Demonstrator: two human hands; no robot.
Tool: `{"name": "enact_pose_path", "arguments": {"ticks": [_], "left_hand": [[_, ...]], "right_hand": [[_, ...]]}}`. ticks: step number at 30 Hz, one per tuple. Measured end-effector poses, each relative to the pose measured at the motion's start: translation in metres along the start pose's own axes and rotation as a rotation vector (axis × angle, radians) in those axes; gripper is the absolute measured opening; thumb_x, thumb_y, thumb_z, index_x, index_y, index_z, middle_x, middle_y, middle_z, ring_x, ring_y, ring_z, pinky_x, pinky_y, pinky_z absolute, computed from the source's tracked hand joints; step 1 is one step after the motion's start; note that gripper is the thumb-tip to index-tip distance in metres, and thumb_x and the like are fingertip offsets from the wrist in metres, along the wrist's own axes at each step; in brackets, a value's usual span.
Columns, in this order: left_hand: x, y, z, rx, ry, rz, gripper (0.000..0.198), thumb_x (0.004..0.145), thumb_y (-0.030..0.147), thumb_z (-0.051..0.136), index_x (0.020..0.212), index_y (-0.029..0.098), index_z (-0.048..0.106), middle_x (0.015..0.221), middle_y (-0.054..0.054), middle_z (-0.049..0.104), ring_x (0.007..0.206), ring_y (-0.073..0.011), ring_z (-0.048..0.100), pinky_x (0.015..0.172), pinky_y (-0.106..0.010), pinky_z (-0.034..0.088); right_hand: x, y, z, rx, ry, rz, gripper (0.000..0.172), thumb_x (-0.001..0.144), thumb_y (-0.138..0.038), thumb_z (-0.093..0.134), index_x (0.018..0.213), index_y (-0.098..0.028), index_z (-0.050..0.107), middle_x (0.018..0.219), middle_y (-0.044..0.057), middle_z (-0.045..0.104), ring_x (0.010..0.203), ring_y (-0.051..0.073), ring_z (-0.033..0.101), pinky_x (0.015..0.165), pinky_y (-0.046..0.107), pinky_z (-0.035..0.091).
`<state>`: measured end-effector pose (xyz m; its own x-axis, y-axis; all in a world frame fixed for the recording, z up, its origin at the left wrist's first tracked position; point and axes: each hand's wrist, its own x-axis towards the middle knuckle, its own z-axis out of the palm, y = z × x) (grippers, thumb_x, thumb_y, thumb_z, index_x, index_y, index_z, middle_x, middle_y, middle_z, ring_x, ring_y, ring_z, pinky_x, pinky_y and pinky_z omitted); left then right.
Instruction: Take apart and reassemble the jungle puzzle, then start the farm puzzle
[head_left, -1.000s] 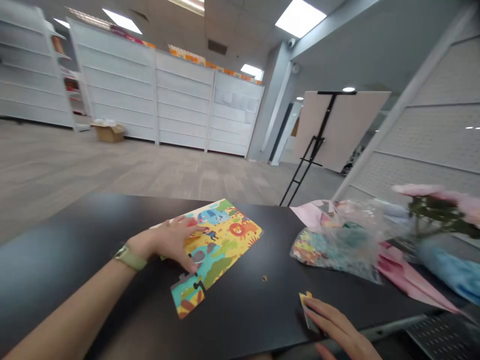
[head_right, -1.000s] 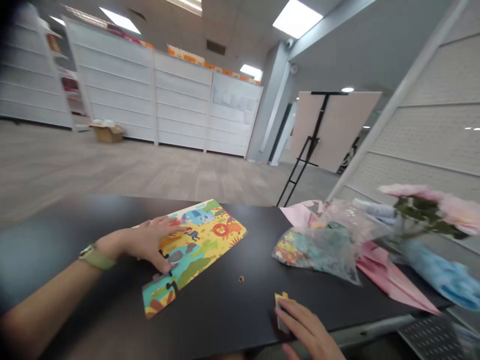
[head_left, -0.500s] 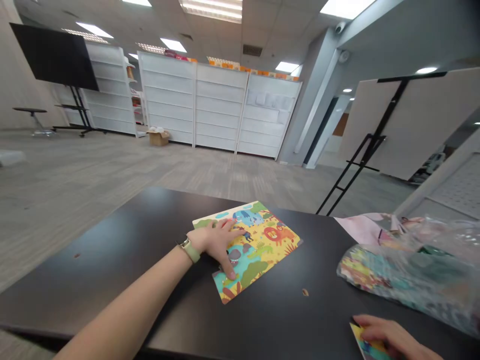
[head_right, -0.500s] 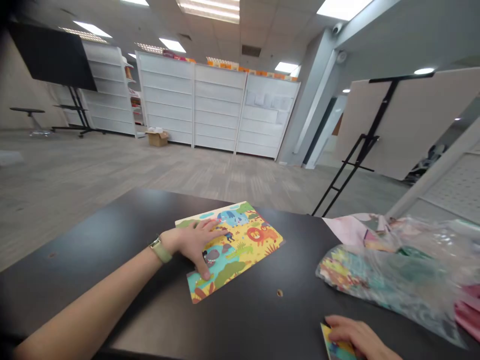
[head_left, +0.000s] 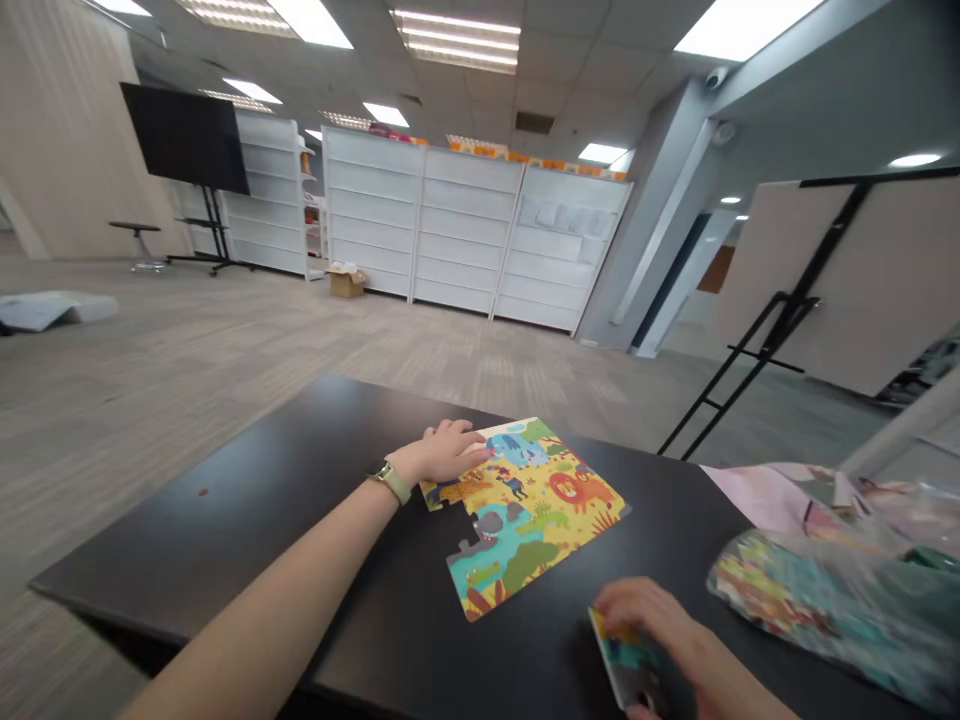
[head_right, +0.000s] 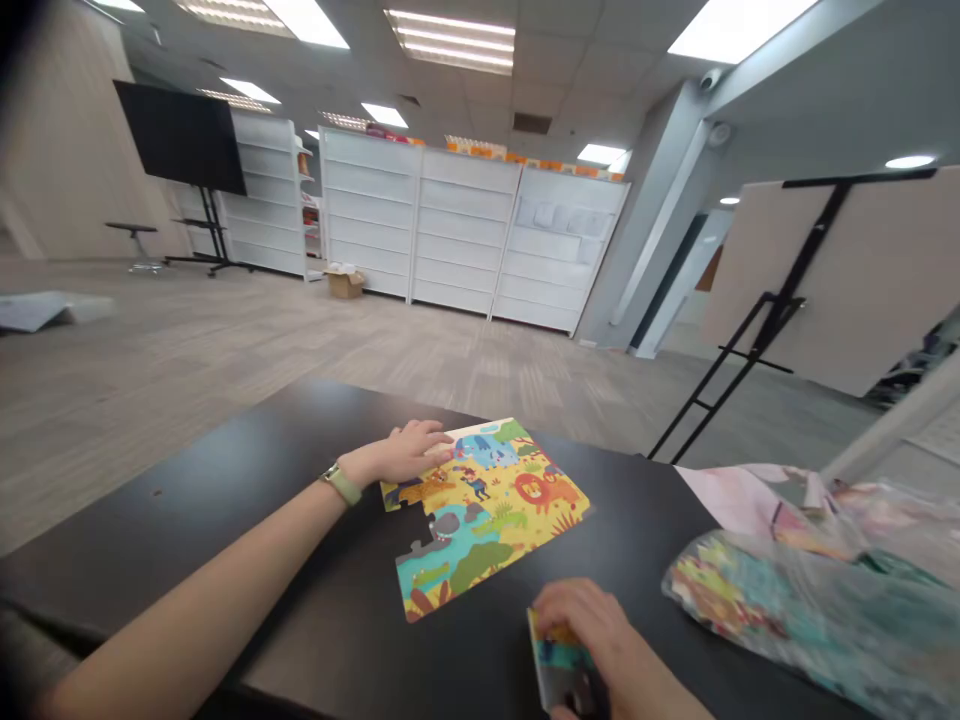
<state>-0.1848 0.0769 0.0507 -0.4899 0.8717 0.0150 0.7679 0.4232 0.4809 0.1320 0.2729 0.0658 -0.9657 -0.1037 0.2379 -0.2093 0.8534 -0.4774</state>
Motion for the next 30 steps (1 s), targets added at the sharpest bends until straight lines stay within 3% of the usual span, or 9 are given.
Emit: {"name": "enact_pose_path", "arguments": {"ticks": [1, 4, 7, 9, 13, 18, 25, 30], "left_hand": [[0.002, -0.003, 0.002, -0.006, 0.017, 0.023, 0.055, 0.102, 0.060, 0.035, 0.135, 0.026, 0.063, 0.148, -0.015, 0.052, 0.136, -0.0397, 0.045, 0.110, -0.058, 0.035], [0.006, -0.008, 0.006, -0.010, 0.064, 0.099, 0.046, 0.105, 0.049, 0.036, 0.118, 0.022, 0.072, 0.127, -0.012, 0.067, 0.119, -0.0302, 0.059, 0.105, -0.040, 0.042], [0.009, -0.010, 0.006, 0.016, 0.103, 0.134, 0.046, 0.107, 0.043, 0.035, 0.110, 0.017, 0.073, 0.114, -0.012, 0.072, 0.109, -0.0276, 0.064, 0.100, -0.036, 0.044], [0.010, -0.010, 0.006, 0.037, 0.116, 0.146, 0.044, 0.107, 0.042, 0.036, 0.116, 0.017, 0.071, 0.115, -0.012, 0.072, 0.108, -0.0271, 0.064, 0.098, -0.035, 0.045], [0.011, -0.010, 0.009, 0.060, 0.137, 0.151, 0.044, 0.107, 0.044, 0.039, 0.129, 0.017, 0.065, 0.124, -0.012, 0.070, 0.113, -0.0275, 0.063, 0.101, -0.036, 0.044], [0.013, -0.012, 0.015, 0.078, 0.150, 0.137, 0.045, 0.107, 0.047, 0.037, 0.127, 0.020, 0.067, 0.123, -0.010, 0.069, 0.113, -0.0272, 0.062, 0.102, -0.037, 0.043], [0.014, -0.013, 0.019, 0.100, 0.157, 0.131, 0.043, 0.106, 0.047, 0.037, 0.123, 0.024, 0.070, 0.123, -0.008, 0.068, 0.114, -0.0263, 0.061, 0.103, -0.037, 0.043], [0.015, -0.014, 0.020, 0.096, 0.137, 0.132, 0.042, 0.106, 0.045, 0.037, 0.122, 0.025, 0.071, 0.123, -0.008, 0.068, 0.115, -0.0267, 0.060, 0.103, -0.038, 0.043]], "right_hand": [[0.024, -0.011, 0.003, 0.014, -0.092, -0.034, 0.043, 0.071, -0.011, 0.061, 0.110, -0.029, 0.061, 0.115, 0.006, 0.068, 0.109, 0.025, 0.066, 0.094, 0.038, 0.056], [0.088, -0.028, 0.025, 0.069, -0.165, -0.160, 0.042, 0.068, -0.007, 0.062, 0.105, -0.025, 0.060, 0.114, 0.005, 0.068, 0.110, 0.023, 0.064, 0.099, 0.038, 0.053], [0.130, -0.024, 0.055, 0.043, -0.208, -0.309, 0.025, 0.080, -0.010, 0.065, 0.101, -0.023, 0.067, 0.115, 0.006, 0.071, 0.114, 0.024, 0.064, 0.105, 0.041, 0.050], [0.144, -0.016, 0.070, 0.015, -0.223, -0.391, 0.018, 0.092, -0.013, 0.061, 0.101, -0.022, 0.073, 0.119, 0.007, 0.073, 0.120, 0.025, 0.063, 0.108, 0.041, 0.049], [0.145, -0.003, 0.081, 0.019, -0.189, -0.415, 0.028, 0.100, -0.015, 0.052, 0.111, -0.023, 0.077, 0.128, 0.009, 0.072, 0.130, 0.026, 0.061, 0.111, 0.040, 0.049], [0.142, -0.005, 0.082, 0.059, -0.217, -0.428, 0.036, 0.095, -0.005, 0.050, 0.117, -0.020, 0.074, 0.133, 0.010, 0.070, 0.135, 0.026, 0.057, 0.115, 0.041, 0.046], [0.147, -0.006, 0.088, 0.074, -0.201, -0.411, 0.029, 0.097, -0.010, 0.050, 0.112, -0.020, 0.073, 0.135, 0.008, 0.069, 0.136, 0.024, 0.056, 0.118, 0.042, 0.041], [0.144, -0.017, 0.078, 0.063, -0.268, -0.358, 0.027, 0.102, -0.018, 0.046, 0.113, -0.022, 0.071, 0.137, 0.007, 0.068, 0.134, 0.022, 0.058, 0.123, 0.041, 0.033]]}}
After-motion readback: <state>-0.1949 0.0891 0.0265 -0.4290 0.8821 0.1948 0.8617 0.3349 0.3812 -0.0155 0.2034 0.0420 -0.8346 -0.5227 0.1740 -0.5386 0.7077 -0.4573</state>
